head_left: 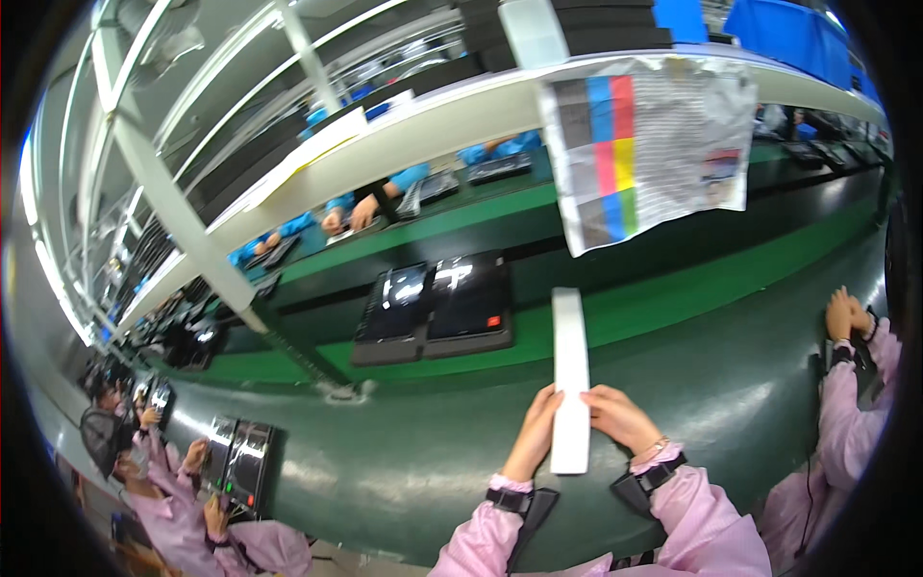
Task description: Inspecting and testing tablet computers on an electronics assembly line.
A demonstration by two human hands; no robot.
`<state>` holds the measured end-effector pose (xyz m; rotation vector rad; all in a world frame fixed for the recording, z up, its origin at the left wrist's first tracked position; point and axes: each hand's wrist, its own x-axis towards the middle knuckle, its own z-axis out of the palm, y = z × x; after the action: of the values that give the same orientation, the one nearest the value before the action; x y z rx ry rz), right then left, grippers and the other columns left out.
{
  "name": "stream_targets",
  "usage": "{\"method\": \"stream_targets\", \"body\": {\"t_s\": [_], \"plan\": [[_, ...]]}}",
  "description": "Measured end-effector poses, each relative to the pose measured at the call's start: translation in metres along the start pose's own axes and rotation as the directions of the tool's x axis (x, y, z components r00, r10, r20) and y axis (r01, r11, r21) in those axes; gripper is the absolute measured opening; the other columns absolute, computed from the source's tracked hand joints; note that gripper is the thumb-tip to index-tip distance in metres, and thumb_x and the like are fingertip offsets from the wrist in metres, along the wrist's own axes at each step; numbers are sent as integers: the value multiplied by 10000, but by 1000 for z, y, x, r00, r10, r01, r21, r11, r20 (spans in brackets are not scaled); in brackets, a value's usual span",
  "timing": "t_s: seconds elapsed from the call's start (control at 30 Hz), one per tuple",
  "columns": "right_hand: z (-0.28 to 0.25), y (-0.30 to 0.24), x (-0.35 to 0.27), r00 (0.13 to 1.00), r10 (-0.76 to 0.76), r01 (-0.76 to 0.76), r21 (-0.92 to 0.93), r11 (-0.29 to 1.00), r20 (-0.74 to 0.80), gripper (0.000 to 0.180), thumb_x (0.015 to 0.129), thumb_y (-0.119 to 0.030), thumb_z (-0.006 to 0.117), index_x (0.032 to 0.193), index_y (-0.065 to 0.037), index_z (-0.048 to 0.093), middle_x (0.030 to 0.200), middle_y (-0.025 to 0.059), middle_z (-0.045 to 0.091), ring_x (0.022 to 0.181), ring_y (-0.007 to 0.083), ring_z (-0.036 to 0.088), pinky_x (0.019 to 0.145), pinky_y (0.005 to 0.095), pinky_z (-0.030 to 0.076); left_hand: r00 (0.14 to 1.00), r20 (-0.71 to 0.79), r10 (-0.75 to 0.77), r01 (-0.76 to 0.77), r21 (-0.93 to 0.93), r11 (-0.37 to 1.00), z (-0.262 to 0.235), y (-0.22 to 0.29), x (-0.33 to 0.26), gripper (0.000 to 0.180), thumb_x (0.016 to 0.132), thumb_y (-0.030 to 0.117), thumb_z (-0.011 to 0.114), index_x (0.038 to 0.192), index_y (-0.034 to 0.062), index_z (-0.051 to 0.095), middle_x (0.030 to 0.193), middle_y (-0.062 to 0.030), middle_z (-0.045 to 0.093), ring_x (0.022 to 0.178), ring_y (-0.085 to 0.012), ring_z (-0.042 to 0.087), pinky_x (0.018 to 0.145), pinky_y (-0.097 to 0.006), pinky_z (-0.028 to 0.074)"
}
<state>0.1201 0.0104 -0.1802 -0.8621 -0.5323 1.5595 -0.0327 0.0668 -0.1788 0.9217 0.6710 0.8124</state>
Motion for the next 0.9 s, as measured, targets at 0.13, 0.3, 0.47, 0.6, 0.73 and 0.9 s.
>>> {"method": "stream_targets", "body": {"t_s": [0.13, 0.3, 0.47, 0.6, 0.73, 0.9], "plan": [[9, -7, 2, 999, 30, -29, -9, 1000, 45, 112, 902, -192, 568, 881, -86, 538, 936, 56, 611, 896, 163, 590, 818, 314, 463, 999, 36, -4, 6, -64, 998, 0, 7, -3, 434, 932, 247, 511, 1260, -17, 403, 1127, -101, 540, 1029, -145, 526, 876, -266, 430], [10, -4, 3, 997, 39, -38, -17, 999, 59, 125, 901, -199, 571, 885, -80, 533, 929, 52, 608, 898, 156, 587, 822, 315, 463, 1000, 28, -3, 5, -67, 998, 1, 13, -7, 384, 943, 242, 487, 1226, -10, 427, 1105, -83, 548, 1017, -133, 527, 870, -270, 428], [8, -6, 0, 997, 41, -40, -21, 999, 72, 125, 900, -195, 570, 885, -78, 530, 923, 52, 607, 898, 152, 586, 824, 312, 464, 998, 66, 4, 1, -79, 997, 2, 11, -8, 400, 939, 244, 495, 1240, -7, 412, 1137, -87, 534, 1053, -140, 511, 908, -281, 411], [7, -3, 1, 998, 43, -43, -4, 999, 56, 116, 901, -187, 565, 892, -78, 529, 933, 56, 605, 900, 155, 585, 821, 311, 464, 996, 85, 4, 4, -89, 996, -2, 6, -7, 419, 936, 246, 500, 1256, -3, 394, 1161, -93, 523, 1072, -145, 503, 926, -290, 405], [10, -7, -1, 996, 37, -36, -16, 999, 77, 113, 902, -188, 564, 893, -81, 530, 940, 51, 603, 900, 157, 586, 817, 306, 464, 996, 92, -2, 10, -93, 996, -2, 8, -6, 429, 936, 253, 501, 1260, -3, 388, 1165, -94, 521, 1073, -147, 503, 928, -291, 404], [11, -8, 0, 997, 51, -50, -7, 999, 57, 106, 903, -184, 561, 892, -83, 531, 936, 47, 603, 906, 154, 582, 827, 304, 458, 997, 78, -9, 14, -71, 997, -2, 9, -5, 430, 934, 254, 506, 1256, -5, 389, 1165, -95, 521, 1072, -148, 504, 929, -289, 405]]}}
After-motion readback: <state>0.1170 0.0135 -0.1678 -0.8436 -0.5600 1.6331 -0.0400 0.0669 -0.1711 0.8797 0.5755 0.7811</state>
